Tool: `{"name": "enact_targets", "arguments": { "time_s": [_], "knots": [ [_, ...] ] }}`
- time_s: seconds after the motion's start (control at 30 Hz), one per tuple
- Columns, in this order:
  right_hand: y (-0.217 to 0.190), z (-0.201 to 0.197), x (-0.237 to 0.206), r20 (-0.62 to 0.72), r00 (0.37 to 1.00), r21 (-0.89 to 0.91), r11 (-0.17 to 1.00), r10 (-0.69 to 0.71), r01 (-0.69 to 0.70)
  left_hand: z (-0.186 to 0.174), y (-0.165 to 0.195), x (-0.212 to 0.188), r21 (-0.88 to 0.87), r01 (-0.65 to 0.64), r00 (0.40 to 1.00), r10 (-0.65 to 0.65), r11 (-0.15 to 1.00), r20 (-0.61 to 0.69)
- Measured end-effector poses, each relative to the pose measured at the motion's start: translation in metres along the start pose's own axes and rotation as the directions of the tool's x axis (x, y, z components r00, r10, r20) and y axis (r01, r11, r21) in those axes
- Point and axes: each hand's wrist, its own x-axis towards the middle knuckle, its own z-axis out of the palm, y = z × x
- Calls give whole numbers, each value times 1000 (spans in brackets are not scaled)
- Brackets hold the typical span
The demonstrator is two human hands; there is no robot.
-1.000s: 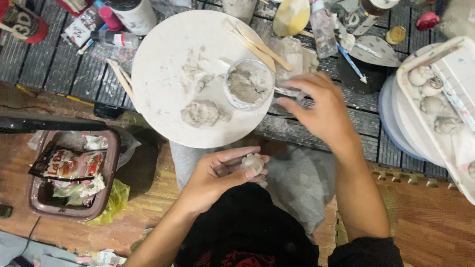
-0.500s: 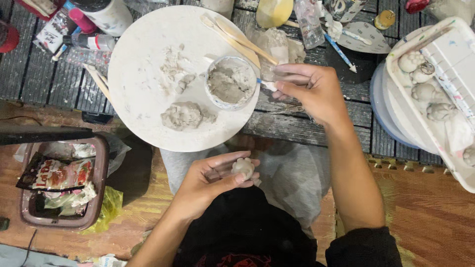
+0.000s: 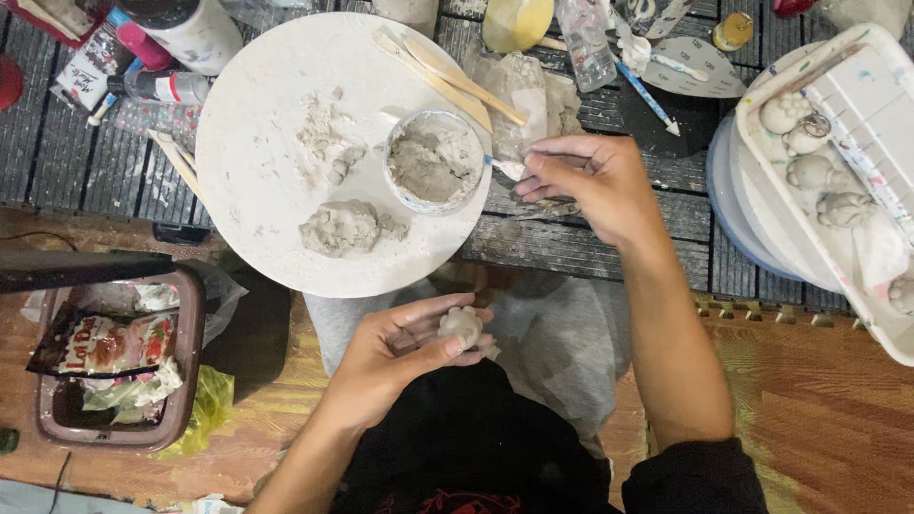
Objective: The person shapes a small lump of grey clay using a wooden stick and a pair of scissors. They refine the surface and add details to the object while seated at a cluttered workbench.
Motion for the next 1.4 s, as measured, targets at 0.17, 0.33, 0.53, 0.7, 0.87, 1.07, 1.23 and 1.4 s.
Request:
{"name": "enact_targets", "arguments": {
  "time_s": [0.17, 0.33, 0.53, 0.7, 0.87, 1.07, 1.23, 1.4],
  "knots": [
    [14, 18, -10, -45, 984, -48, 984, -174, 172, 3, -2, 4, -36, -1, 1000, 1, 999, 17],
    [24, 23, -26, -149, 972, -231, 962, -184, 147, 14, -6, 22, 34, 25, 999, -27, 999, 47],
    [12, 18, -39, -120, 958, -334, 919, -261, 209, 29, -10, 39, 48, 51, 993, -56, 998, 106],
    [-11, -13, -36, -51, 967, -242, 942, -250, 231, 27, -10, 39, 40, 65, 993, -69, 997, 97],
    [-14, -52, -51, -183, 928, -327, 911, -323, 253, 25, -13, 44, 56, 48, 994, -53, 997, 98],
    [0, -41, -88, -413, 882, -624, 776, -229, -90, 23, -16, 51, 58, 59, 995, -63, 997, 81],
    [-6, -26, -95, 18, 899, -924, 336, -438, 183, 22, -19, 49, -10, 17, 994, -16, 1000, 107],
    [-11, -18, -94, 65, 932, -979, 159, -358, 129, 14, -12, 41, 35, -38, 997, 36, 999, 62]
  ]
}}
